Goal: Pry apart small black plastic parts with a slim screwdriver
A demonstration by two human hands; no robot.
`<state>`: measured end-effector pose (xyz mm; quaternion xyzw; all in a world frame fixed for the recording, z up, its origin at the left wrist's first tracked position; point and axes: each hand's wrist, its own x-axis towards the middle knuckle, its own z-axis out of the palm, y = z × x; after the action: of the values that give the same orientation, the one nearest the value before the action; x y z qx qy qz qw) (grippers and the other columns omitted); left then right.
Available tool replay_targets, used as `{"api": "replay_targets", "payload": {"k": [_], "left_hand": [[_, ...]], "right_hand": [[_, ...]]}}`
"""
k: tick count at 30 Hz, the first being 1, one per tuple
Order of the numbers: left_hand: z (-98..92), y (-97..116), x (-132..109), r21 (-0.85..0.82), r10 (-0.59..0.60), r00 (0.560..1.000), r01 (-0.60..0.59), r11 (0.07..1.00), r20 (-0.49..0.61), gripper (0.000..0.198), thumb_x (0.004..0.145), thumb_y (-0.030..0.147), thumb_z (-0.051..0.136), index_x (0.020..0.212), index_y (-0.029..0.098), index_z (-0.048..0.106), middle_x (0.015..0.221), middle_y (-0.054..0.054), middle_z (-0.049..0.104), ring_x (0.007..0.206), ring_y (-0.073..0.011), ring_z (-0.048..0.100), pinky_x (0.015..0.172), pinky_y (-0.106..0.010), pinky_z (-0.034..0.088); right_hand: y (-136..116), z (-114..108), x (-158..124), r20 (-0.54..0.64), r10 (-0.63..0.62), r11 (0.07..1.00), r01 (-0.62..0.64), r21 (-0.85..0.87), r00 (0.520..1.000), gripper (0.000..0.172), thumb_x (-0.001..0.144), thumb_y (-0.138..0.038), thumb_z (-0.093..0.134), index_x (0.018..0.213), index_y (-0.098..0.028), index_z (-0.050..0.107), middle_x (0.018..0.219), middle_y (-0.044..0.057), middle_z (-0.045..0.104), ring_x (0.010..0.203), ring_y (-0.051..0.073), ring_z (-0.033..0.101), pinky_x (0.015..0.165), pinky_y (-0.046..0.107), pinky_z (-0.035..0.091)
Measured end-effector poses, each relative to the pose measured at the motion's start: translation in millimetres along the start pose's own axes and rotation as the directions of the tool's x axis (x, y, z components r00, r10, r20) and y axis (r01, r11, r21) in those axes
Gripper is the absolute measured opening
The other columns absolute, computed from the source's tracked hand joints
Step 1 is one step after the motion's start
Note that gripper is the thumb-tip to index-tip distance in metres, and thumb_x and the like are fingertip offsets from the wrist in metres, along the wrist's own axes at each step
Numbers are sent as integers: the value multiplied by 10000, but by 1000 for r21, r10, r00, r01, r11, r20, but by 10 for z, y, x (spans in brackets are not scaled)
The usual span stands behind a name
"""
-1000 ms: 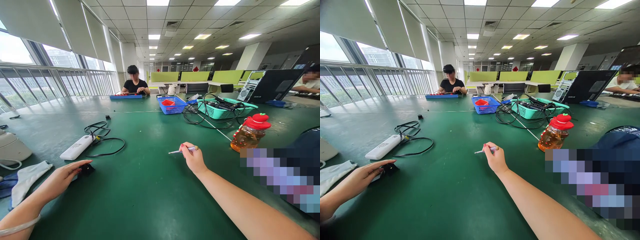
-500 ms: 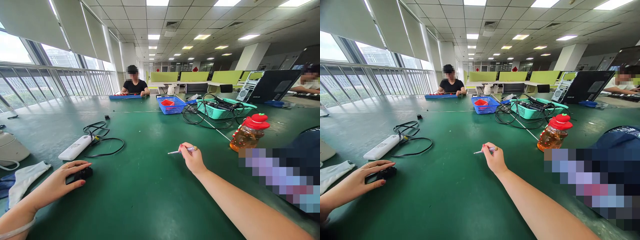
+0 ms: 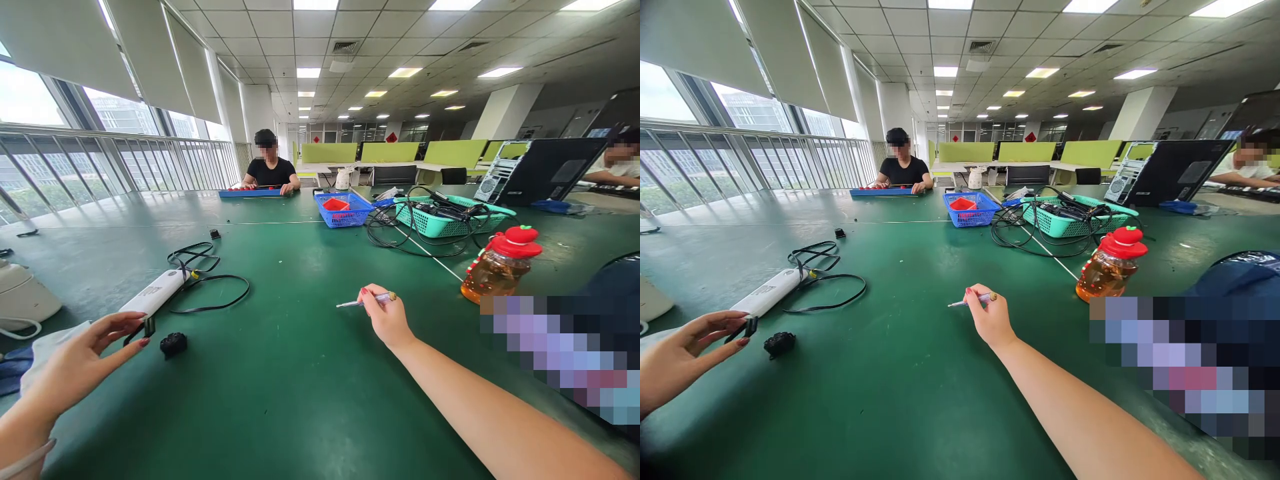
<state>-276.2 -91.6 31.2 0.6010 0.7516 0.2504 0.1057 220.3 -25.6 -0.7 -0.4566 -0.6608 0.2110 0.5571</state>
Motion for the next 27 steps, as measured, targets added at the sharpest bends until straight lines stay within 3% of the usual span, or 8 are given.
{"api": "replay_targets", "payload": {"k": [2, 4, 9, 14, 19, 23, 27], "left_hand": [[68, 117, -40, 8, 77, 997, -77, 997, -6, 571, 735, 633, 576, 1197, 299, 540, 1229, 14, 681, 1160, -215, 620, 1033, -333, 452], [139, 237, -75, 102, 142, 988, -147, 984, 56, 540, 733, 597, 594, 1187, 305, 576, 1187, 29, 700, 1107, -217, 643, 1004, -324, 469], [215, 405, -90, 258, 213, 973, -229, 939, 87, 450, 779, 553, 538, 1168, 344, 627, 1158, 67, 713, 1065, -209, 652, 946, -309, 492], [222, 378, -64, 286, 266, 962, -272, 919, 60, 391, 810, 585, 524, 1130, 392, 637, 1134, 99, 717, 1042, -199, 655, 949, -338, 496], [263, 255, -29, 205, 318, 937, -343, 917, 146, 352, 826, 570, 564, 1125, 403, 642, 1124, 128, 725, 1042, -195, 665, 960, -356, 494], [234, 185, -16, 174, 320, 935, -344, 923, 154, 323, 834, 578, 564, 1121, 448, 637, 1110, 181, 722, 1038, -197, 671, 945, -370, 514], [239, 348, -56, 190, 350, 933, -361, 913, 90, 310, 866, 562, 525, 1120, 432, 647, 1121, 155, 721, 1014, -198, 674, 925, -372, 536]], "right_hand": [[0, 2, -2, 3, -4, 1000, 4, 4, 1000, 373, 911, -442, 463, 638, -206, 559, 478, -39, 402, 458, 116, 388, 463, 250, 322], [2, 3, -5, 5, -4, 1000, 4, 4, 1000, 371, 912, -439, 464, 638, -206, 558, 479, -39, 402, 457, 116, 388, 461, 251, 322], [6, -2, -7, 8, -12, 1000, 12, -5, 1000, 365, 915, -429, 459, 645, -207, 565, 480, -40, 410, 456, 118, 400, 469, 255, 329], [2, -1, -1, 13, -27, 1000, 27, 4, 1000, 369, 914, -436, 465, 641, -208, 562, 480, -43, 406, 454, 117, 398, 471, 254, 330], [4, 5, -7, 14, -41, 999, 41, 3, 999, 371, 920, -431, 462, 641, -207, 563, 484, -44, 405, 456, 117, 397, 470, 253, 325], [-2, 8, -8, 20, -75, 997, 76, -4, 997, 359, 927, -404, 456, 643, -207, 555, 498, -46, 413, 458, 114, 398, 479, 251, 327], [-31, 7, -17, 40, -138, 989, 140, -49, 990, 354, 940, -362, 440, 640, -207, 546, 524, -38, 439, 480, 115, 419, 496, 248, 341]]}}
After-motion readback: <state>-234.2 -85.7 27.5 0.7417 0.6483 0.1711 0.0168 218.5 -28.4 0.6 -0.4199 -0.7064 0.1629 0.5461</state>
